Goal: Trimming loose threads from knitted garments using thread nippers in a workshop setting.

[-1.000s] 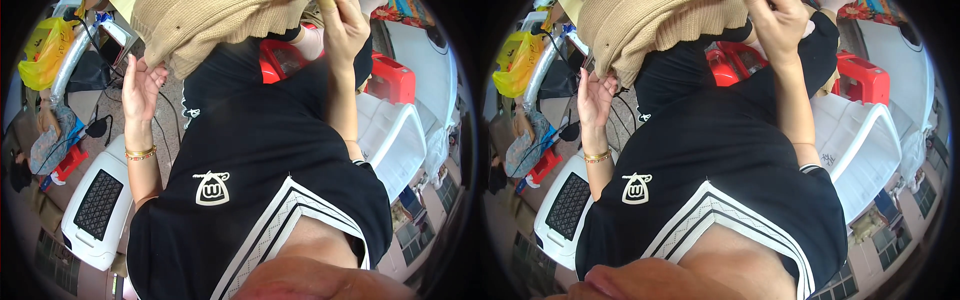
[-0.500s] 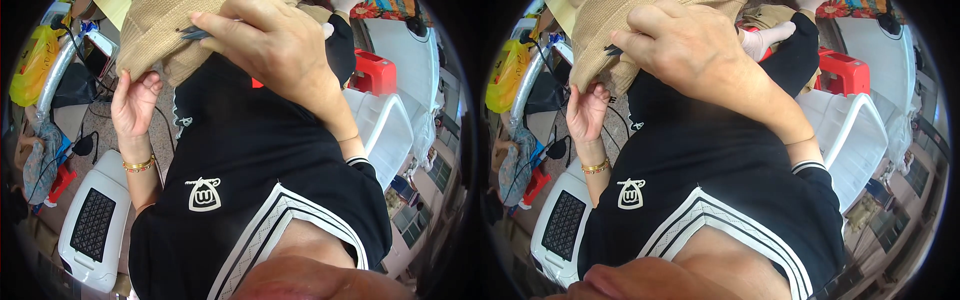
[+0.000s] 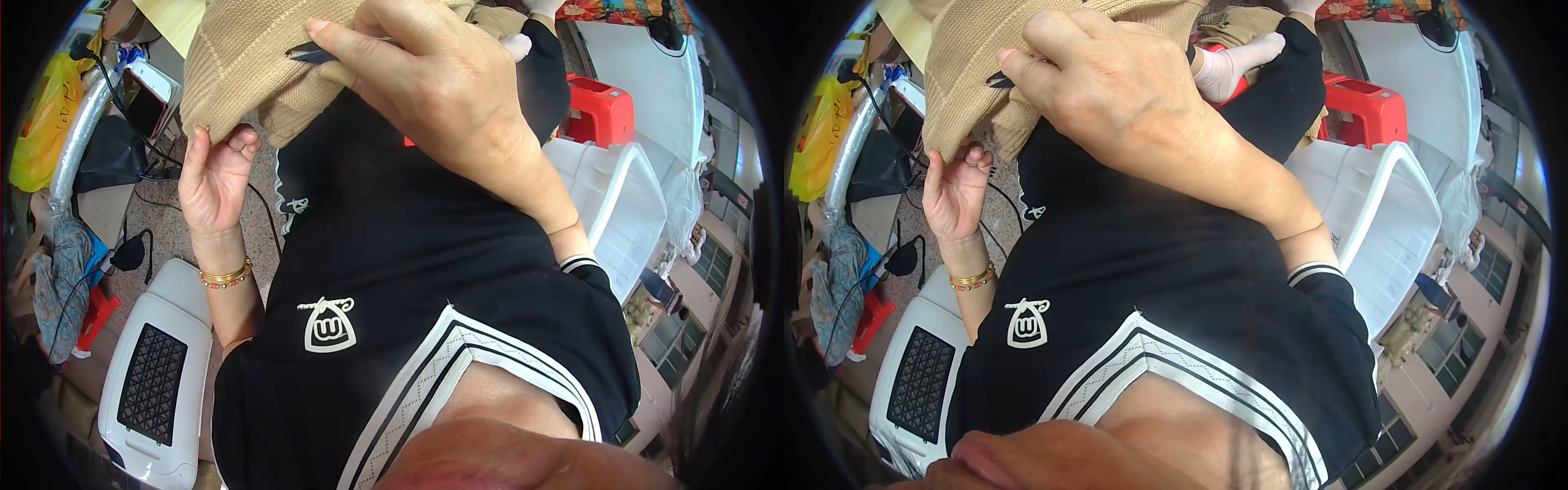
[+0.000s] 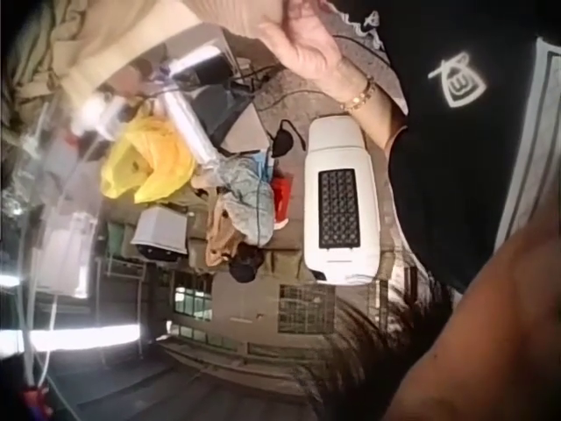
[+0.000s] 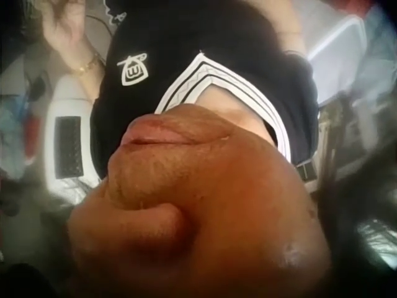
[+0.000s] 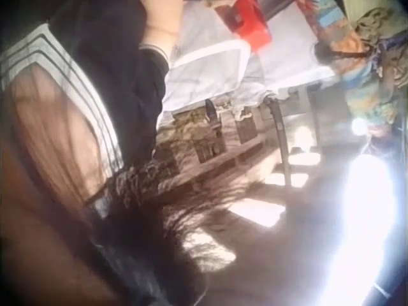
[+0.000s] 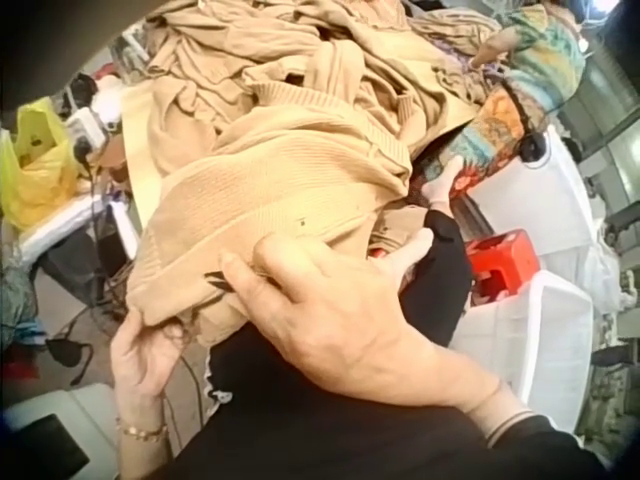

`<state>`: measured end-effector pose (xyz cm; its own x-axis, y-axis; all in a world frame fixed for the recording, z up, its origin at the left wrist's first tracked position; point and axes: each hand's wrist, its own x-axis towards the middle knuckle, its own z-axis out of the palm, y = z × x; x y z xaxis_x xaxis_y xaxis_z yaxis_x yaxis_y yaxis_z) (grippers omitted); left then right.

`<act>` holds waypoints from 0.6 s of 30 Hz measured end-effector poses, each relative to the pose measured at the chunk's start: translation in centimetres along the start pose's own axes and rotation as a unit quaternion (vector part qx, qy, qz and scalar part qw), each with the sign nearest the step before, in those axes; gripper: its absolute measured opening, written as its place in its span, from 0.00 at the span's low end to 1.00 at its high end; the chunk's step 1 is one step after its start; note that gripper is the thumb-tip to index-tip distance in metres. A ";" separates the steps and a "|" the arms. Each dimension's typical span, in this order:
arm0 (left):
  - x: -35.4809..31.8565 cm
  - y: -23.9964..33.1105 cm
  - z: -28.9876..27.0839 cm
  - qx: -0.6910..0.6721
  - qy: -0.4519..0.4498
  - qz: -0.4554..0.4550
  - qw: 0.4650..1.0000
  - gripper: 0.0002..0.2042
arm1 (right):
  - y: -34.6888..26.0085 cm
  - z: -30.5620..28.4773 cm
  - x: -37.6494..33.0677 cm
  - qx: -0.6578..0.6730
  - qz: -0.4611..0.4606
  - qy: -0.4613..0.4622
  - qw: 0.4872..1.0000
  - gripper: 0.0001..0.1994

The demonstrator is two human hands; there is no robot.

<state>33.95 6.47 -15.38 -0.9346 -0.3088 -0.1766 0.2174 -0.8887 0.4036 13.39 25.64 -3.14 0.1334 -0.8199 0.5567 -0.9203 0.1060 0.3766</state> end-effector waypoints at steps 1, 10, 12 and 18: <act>-0.1 -0.1 0.0 -0.004 0.000 0.006 1.000 0.18 | -0.5 -1.4 0.9 0.134 0.105 -0.042 0.984 0.19; 0.2 -0.4 0.0 -0.021 -0.011 -0.001 1.000 0.18 | -1.9 0.8 -0.3 0.149 0.160 -0.003 0.976 0.12; 0.3 -0.4 0.0 -0.023 -0.012 -0.001 1.000 0.18 | -1.9 0.8 -0.4 0.154 0.162 -0.002 0.975 0.13; 0.1 0.0 -0.1 -0.024 -0.021 -0.002 0.999 0.18 | -0.4 -0.9 0.9 0.287 0.198 -0.085 0.933 0.18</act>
<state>33.91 6.44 -15.45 -0.9464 -0.2913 -0.1392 0.2261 -0.9057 0.3585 14.21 25.36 -2.11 -0.2748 -0.8627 0.4245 -0.9370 0.1412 -0.3196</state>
